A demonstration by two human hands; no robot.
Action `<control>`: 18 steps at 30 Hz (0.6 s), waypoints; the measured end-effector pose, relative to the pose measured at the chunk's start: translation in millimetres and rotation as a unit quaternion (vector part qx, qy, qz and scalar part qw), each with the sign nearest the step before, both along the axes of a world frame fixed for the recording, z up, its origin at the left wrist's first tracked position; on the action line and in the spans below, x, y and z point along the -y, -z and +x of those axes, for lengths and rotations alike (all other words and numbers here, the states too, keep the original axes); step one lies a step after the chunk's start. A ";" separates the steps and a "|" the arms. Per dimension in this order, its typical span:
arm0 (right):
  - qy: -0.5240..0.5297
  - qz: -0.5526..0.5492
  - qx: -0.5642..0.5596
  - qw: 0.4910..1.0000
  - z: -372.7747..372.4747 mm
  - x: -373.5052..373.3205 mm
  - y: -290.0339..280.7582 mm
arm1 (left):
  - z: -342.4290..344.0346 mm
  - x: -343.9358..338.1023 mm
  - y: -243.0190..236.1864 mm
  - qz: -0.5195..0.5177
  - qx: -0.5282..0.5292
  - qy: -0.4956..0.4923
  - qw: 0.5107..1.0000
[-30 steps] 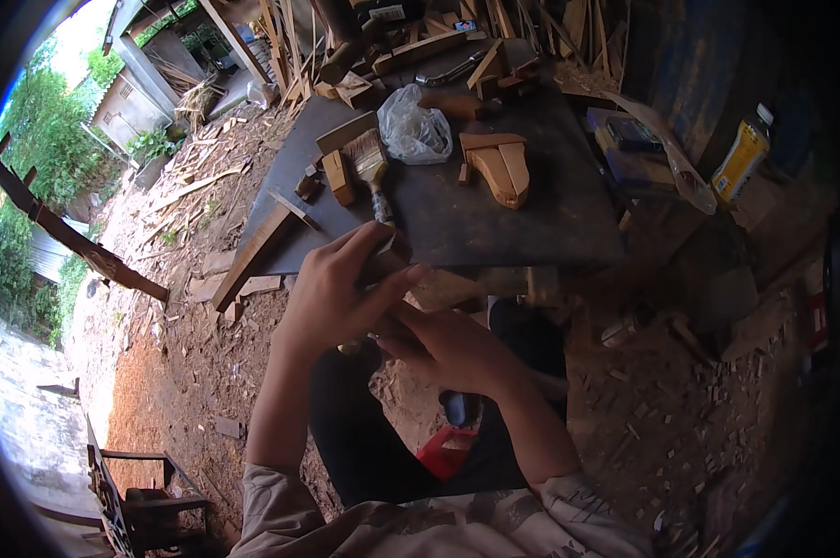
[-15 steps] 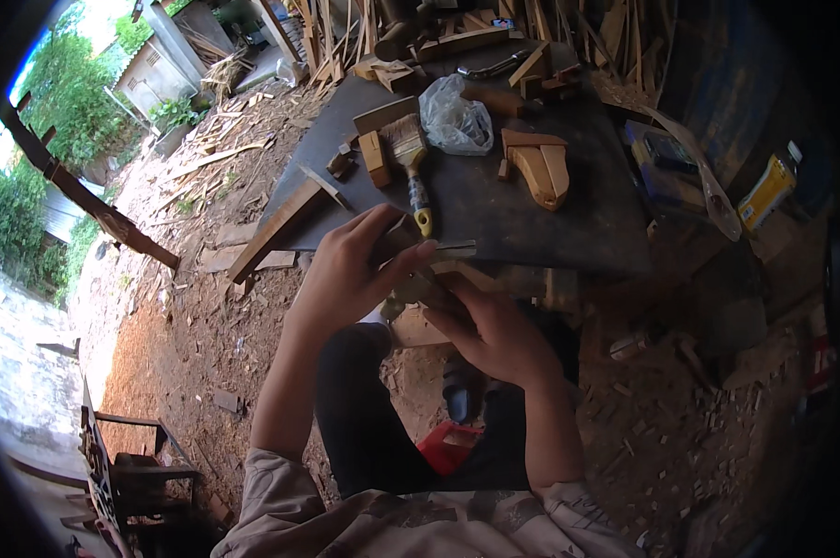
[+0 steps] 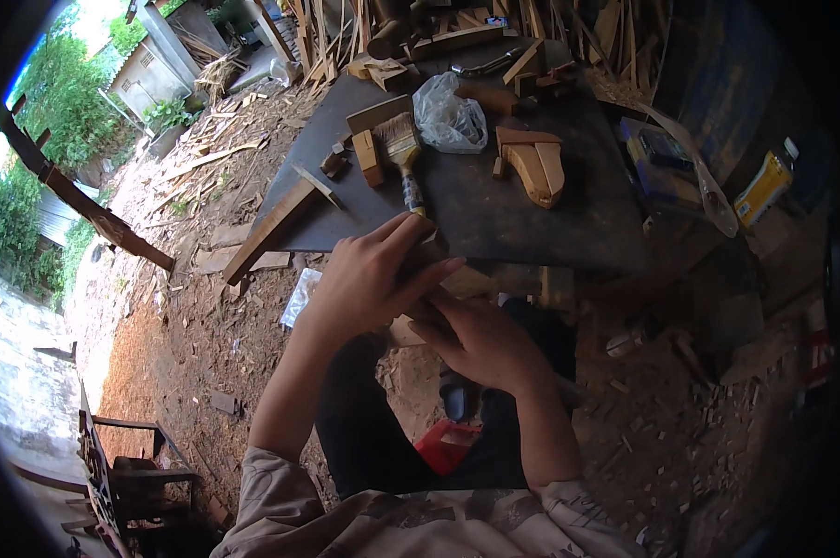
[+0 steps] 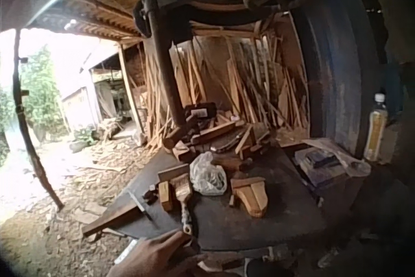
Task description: Assembling small wooden pieces using a hammer and brush.
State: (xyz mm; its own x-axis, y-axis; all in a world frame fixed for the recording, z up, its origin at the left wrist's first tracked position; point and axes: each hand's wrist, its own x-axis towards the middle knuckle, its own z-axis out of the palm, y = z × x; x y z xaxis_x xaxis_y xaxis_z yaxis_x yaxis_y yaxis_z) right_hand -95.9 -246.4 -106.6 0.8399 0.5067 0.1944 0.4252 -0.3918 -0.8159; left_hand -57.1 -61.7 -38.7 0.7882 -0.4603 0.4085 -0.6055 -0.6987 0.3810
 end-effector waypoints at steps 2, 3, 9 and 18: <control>0.013 -0.034 -0.013 0.999 -0.5 0.2 -1.5 | 1.5 0.5 -0.3 0.010 0.010 -0.003 1.000; -0.004 -0.015 -0.005 1.000 -0.7 0.1 -1.9 | 2.6 0.4 -0.6 -0.004 0.007 -0.012 1.000; -0.005 0.001 0.029 1.000 -2.2 0.5 0.9 | 8.4 -2.8 -3.0 -0.029 0.009 -0.014 0.999; -0.001 -0.013 0.033 0.999 -2.7 1.6 4.3 | 2.8 1.7 0.9 -0.001 -0.018 0.000 1.000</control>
State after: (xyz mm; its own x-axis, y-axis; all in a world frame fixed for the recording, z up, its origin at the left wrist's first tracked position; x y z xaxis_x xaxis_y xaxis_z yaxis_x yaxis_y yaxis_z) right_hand -98.6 -248.0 -110.9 0.8249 0.5134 0.2366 0.4787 -0.4118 -0.7754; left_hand -54.3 -63.3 -39.6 0.8024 -0.4593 0.3809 -0.5913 -0.6983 0.4035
